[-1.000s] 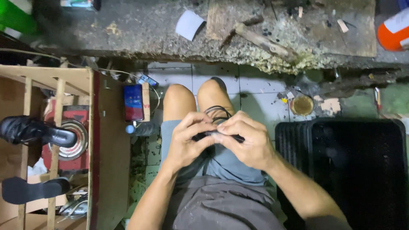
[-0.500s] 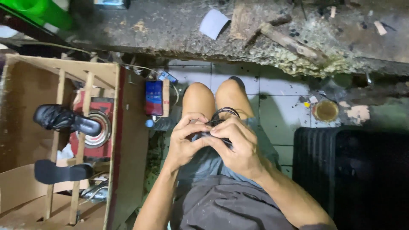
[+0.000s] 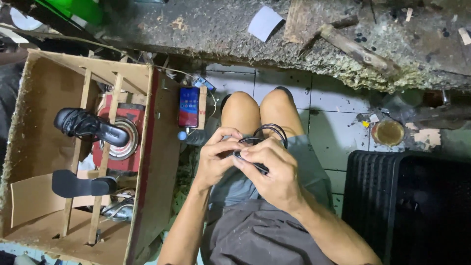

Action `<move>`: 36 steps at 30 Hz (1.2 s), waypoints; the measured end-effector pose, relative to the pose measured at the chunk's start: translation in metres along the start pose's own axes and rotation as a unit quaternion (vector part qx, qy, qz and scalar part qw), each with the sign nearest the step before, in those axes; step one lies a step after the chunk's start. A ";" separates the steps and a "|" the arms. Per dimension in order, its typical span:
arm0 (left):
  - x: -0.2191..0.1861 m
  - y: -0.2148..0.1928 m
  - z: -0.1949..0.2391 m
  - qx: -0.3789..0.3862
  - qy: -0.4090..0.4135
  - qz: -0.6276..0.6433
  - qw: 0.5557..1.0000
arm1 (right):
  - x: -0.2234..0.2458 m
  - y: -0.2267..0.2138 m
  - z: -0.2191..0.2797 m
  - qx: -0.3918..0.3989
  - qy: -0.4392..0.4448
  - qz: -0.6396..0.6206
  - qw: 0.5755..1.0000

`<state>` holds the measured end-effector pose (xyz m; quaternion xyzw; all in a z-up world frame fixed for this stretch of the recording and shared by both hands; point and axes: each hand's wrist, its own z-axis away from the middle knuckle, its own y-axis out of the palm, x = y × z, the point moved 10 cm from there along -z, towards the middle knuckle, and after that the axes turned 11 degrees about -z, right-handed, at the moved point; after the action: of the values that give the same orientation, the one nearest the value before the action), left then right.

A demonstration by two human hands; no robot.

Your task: Assembling sandals by applying adhesive to the soles and uppers and then pressing them together.

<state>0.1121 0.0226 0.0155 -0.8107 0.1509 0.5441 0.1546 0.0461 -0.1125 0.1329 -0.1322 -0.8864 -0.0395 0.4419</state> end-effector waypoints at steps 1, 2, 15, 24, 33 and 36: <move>0.002 -0.002 0.001 0.004 -0.008 -0.003 1.000 | 0.000 -0.002 -0.003 -0.007 0.026 -0.010 1.000; 0.003 -0.004 0.003 0.006 -0.017 -0.007 1.000 | 0.001 -0.004 -0.005 -0.013 0.052 -0.022 0.998; 0.003 0.002 0.006 0.044 -0.055 0.093 0.993 | -0.008 -0.007 0.011 0.010 0.133 -0.015 0.991; -0.046 0.078 -0.013 0.040 0.004 -0.035 0.999 | -0.031 -0.105 0.034 0.027 0.198 -0.087 0.976; -0.070 0.118 -0.008 0.067 0.090 -0.136 0.984 | -0.020 -0.117 0.028 0.165 0.188 0.042 0.967; -0.066 0.130 -0.004 0.086 0.094 -0.177 0.976 | -0.025 -0.119 0.032 0.183 0.217 0.001 0.959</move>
<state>0.0376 -0.0920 0.0673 -0.8559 0.0647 0.4144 0.3024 0.0036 -0.2258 0.0997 -0.0378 -0.7612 0.0960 0.6402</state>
